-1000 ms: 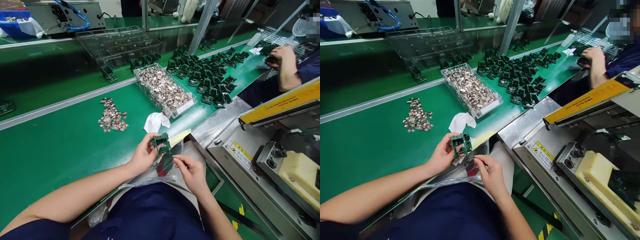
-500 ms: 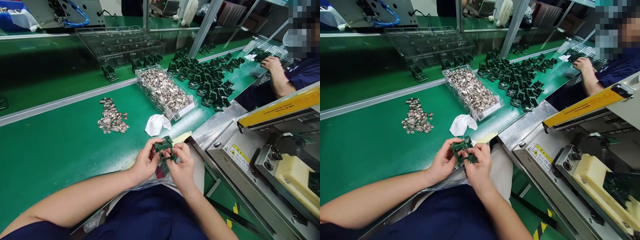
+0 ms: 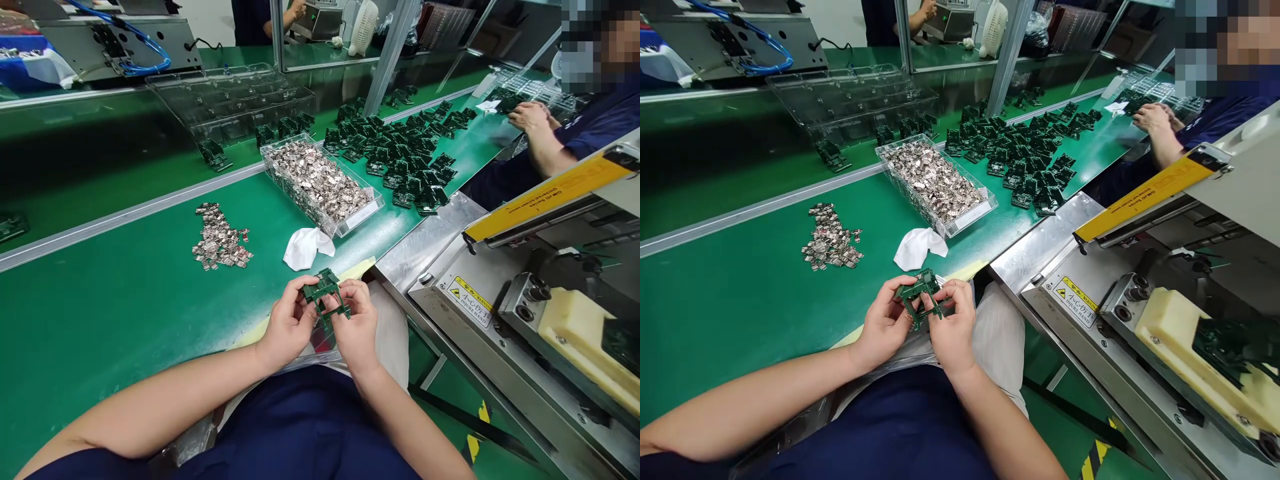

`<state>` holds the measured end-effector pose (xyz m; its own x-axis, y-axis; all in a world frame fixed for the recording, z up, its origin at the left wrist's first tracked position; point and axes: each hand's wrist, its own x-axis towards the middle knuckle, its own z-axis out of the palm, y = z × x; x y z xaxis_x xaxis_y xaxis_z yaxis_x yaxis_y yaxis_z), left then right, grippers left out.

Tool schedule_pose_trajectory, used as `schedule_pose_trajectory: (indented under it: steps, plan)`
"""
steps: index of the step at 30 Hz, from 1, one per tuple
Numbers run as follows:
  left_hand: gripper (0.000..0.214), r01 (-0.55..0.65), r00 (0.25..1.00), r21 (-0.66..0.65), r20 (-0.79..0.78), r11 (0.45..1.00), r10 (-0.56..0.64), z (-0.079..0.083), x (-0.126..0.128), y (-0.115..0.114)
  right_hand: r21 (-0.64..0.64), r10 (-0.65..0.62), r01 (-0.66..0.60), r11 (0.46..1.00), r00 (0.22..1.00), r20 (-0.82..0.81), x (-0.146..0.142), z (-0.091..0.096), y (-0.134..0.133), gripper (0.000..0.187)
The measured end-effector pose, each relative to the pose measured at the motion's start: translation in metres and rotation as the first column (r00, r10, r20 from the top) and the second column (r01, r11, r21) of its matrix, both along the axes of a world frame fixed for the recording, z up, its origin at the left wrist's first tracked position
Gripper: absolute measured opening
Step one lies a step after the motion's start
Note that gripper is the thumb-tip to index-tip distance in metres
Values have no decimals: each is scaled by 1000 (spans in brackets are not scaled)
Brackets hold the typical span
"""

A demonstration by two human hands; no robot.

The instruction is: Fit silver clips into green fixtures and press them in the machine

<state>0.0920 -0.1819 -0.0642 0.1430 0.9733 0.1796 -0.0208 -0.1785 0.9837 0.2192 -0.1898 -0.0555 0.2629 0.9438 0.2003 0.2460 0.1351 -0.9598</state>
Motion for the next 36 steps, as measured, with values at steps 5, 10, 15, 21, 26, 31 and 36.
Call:
schedule_pose_trajectory:
  steps: [5,10,15,21,26,31,36]
  plan:
    - [30,28,999,-18,-21,999,-28,3,6,-2,-111,47,-95,989,927,-372,6,4,0,32]
    - [32,90,995,14,-37,996,-90,12,22,-3,-99,9,-67,993,869,-495,19,4,-5,37]
    - [31,295,954,-46,-39,954,-297,33,50,5,-15,57,-65,998,947,-316,71,8,-25,38]
    - [39,645,738,-38,-227,763,-635,54,102,8,153,118,-154,976,968,222,155,41,-85,72]
    - [65,841,536,154,-369,519,-759,87,177,20,351,-352,295,889,929,112,223,63,-152,62]
    - [82,793,606,306,-491,527,-626,121,287,32,485,-828,792,371,518,-213,289,67,-184,60]
    - [73,810,581,177,-369,559,-725,128,339,35,435,-796,744,508,598,-94,314,81,-171,61]
